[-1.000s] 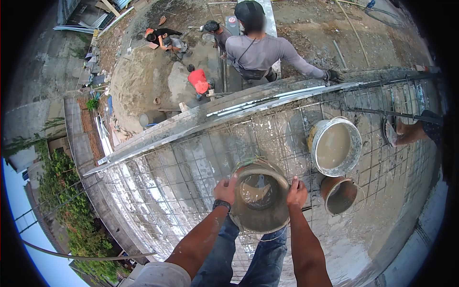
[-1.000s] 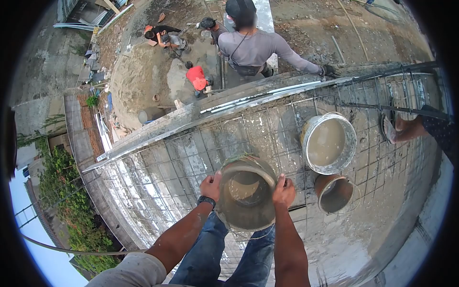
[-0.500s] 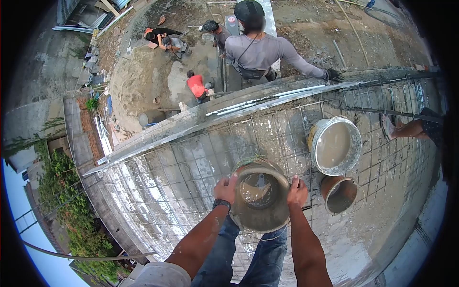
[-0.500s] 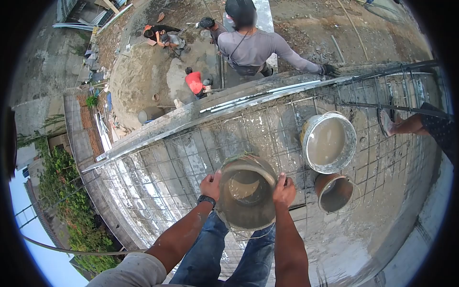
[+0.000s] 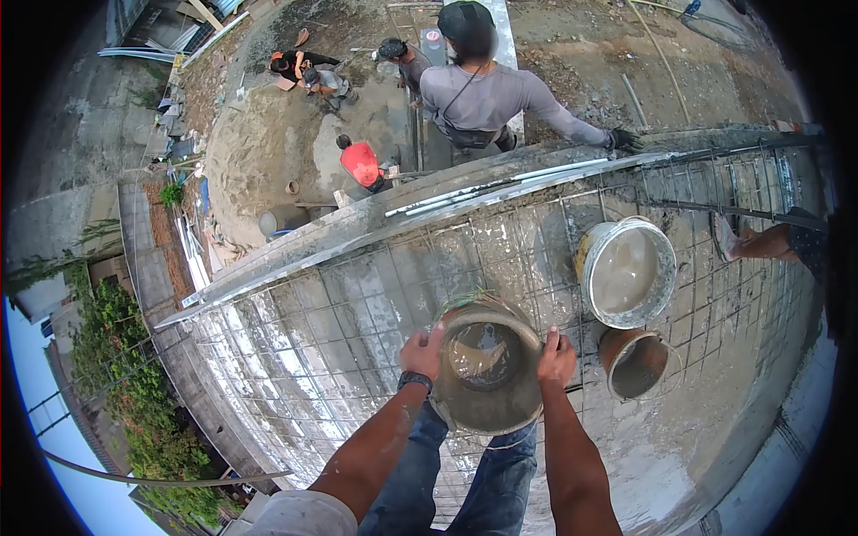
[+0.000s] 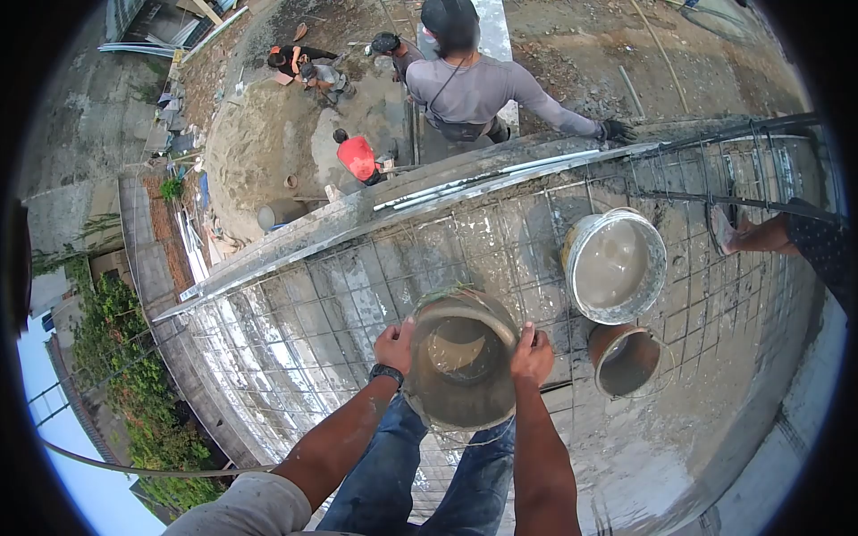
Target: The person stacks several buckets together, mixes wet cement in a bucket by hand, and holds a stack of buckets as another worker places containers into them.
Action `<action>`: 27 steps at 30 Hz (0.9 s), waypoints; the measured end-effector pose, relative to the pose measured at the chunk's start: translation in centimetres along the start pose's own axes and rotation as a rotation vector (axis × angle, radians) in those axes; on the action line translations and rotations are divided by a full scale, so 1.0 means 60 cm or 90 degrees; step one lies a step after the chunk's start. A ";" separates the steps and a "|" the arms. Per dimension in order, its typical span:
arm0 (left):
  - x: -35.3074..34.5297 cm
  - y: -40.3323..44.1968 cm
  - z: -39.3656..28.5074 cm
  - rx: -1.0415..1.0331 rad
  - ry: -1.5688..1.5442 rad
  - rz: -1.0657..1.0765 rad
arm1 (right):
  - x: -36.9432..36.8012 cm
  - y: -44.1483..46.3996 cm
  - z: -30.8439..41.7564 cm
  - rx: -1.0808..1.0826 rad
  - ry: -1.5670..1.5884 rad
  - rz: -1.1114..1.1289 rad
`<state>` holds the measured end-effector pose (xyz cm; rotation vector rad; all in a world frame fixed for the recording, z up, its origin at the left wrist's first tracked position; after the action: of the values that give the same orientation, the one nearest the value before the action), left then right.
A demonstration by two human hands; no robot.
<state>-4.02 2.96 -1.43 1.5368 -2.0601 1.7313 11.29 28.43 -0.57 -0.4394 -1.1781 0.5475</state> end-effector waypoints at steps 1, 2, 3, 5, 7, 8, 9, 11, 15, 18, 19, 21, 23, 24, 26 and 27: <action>-0.002 0.002 0.004 -0.002 0.001 -0.001 | -0.002 0.001 -0.002 0.001 0.000 -0.002; -0.004 0.004 0.007 -0.005 0.001 -0.002 | -0.003 0.002 -0.005 0.001 0.001 -0.004; -0.004 0.004 0.007 -0.005 0.000 -0.002 | -0.002 0.001 -0.003 0.002 0.000 -0.007; -0.005 0.004 0.007 -0.004 -0.004 -0.001 | 0.000 0.000 0.000 0.004 -0.001 -0.011; -0.005 0.005 0.008 -0.007 -0.006 0.002 | 0.000 0.000 0.001 0.000 -0.001 -0.008; -0.005 0.005 0.009 -0.009 -0.006 0.004 | 0.000 0.000 0.001 -0.002 -0.001 -0.007; -0.004 0.004 0.005 -0.010 -0.004 0.001 | 0.001 0.000 0.002 -0.003 0.000 -0.004; -0.001 0.000 -0.001 -0.013 0.002 -0.005 | 0.003 -0.001 0.005 -0.007 0.002 0.001; -0.003 0.003 0.002 -0.013 0.004 -0.004 | 0.002 0.000 0.003 -0.002 0.003 -0.002; -0.002 0.003 0.001 -0.010 0.004 -0.001 | -0.002 0.004 -0.002 -0.009 -0.006 -0.002; -0.003 0.004 0.002 -0.007 0.001 0.000 | 0.000 0.004 -0.001 -0.008 -0.009 -0.001; -0.005 0.006 0.006 -0.003 -0.003 -0.002 | 0.000 0.004 -0.001 -0.008 -0.011 0.001; -0.009 0.008 0.010 0.000 -0.009 -0.006 | -0.002 0.007 -0.004 -0.006 -0.009 0.001; -0.008 0.008 0.009 0.001 -0.006 -0.005 | -0.003 0.007 -0.004 -0.005 -0.009 0.001; -0.007 0.007 0.008 0.005 0.000 -0.002 | -0.004 0.007 -0.005 -0.002 -0.010 0.001; -0.008 0.007 0.008 0.005 -0.001 0.000 | -0.002 0.007 -0.003 -0.001 -0.009 0.002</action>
<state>-3.82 2.82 -2.21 1.5400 -2.0560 1.7417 11.38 28.65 -0.98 -0.4396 -1.1923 0.5531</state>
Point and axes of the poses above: each hand's wrist, its own y-axis towards the middle knuckle, its own x-axis out of the back of the hand, z = x × y, the point moved 2 cm from there along y, towards the middle knuckle, and after that the axes turned 2 degrees about z, right-handed, at the moved point
